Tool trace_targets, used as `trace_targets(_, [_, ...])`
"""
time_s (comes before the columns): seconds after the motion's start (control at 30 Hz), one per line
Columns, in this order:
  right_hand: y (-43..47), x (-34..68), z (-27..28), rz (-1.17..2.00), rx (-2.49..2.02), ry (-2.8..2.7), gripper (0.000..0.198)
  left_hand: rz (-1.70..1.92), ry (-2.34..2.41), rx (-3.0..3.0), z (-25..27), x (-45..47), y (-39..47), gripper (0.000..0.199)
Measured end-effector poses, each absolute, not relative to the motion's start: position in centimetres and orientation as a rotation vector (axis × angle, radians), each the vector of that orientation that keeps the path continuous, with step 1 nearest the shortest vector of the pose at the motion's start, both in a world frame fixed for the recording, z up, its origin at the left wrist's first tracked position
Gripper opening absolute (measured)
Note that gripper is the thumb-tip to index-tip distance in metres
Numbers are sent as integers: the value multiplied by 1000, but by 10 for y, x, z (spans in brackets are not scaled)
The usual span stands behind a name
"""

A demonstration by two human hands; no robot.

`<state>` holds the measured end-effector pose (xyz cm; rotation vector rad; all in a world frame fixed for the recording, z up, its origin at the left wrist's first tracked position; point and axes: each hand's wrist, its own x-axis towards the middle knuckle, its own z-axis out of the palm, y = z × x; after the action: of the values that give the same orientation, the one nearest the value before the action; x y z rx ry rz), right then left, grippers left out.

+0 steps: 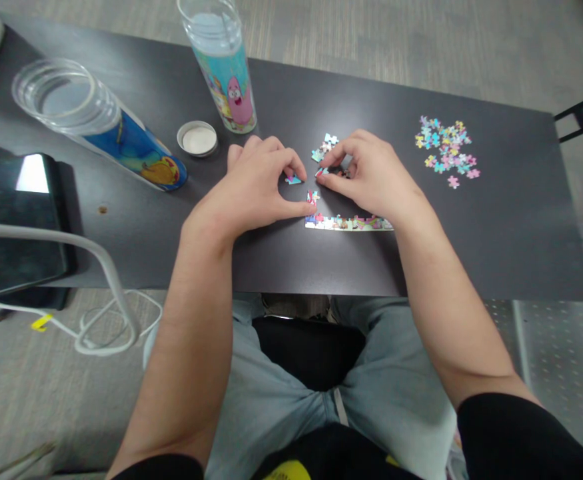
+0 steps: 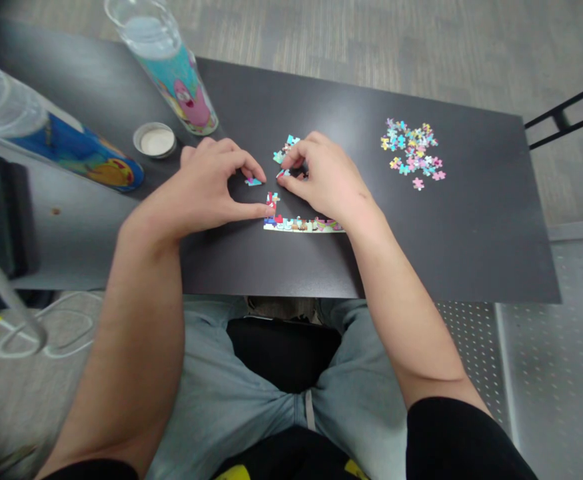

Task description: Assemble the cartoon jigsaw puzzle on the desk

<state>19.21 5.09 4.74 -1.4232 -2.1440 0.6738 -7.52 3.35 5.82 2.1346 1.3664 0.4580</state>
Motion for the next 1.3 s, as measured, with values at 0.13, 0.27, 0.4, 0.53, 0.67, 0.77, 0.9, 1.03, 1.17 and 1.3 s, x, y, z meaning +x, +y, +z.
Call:
trace_targets(0.13, [50,192,48,761,-1400,-2105,22,462,1360,2134,56,-75,35,62])
trace_targets(0.27, [49,193,48,925,-1417,-2064,24,474,1360,2117,56,-75,34,68])
trace_targets(0.4, [50,195,49,1129,-1318,-1992,25,448,1372,2122,60,-75,33,63])
trace_targets(0.53, [50,195,49,1178,-1239,-1954,34,430,1384,2129,63,-74,31,58])
trace_targets(0.67, [49,195,47,1163,-1189,-1956,35,431,1395,2131,64,-73,30,52])
trace_targets(0.77, [48,194,47,1190,-1166,-1949,31,414,1397,2126,64,-72,31,50])
trace_targets(0.9, [47,193,50,1184,-1196,-1932,34,411,1394,2126,64,-72,32,52])
trace_targets(1.03, [46,191,54,1152,-1292,-1966,35,431,1397,2128,62,-72,32,50])
trace_targets(1.17, [45,190,53,1097,-1263,-1974,28,428,1390,2114,63,-72,32,49])
trace_targets(1.3, [45,187,50,1045,-1246,-1988,21,417,1390,2116,63,-73,32,52])
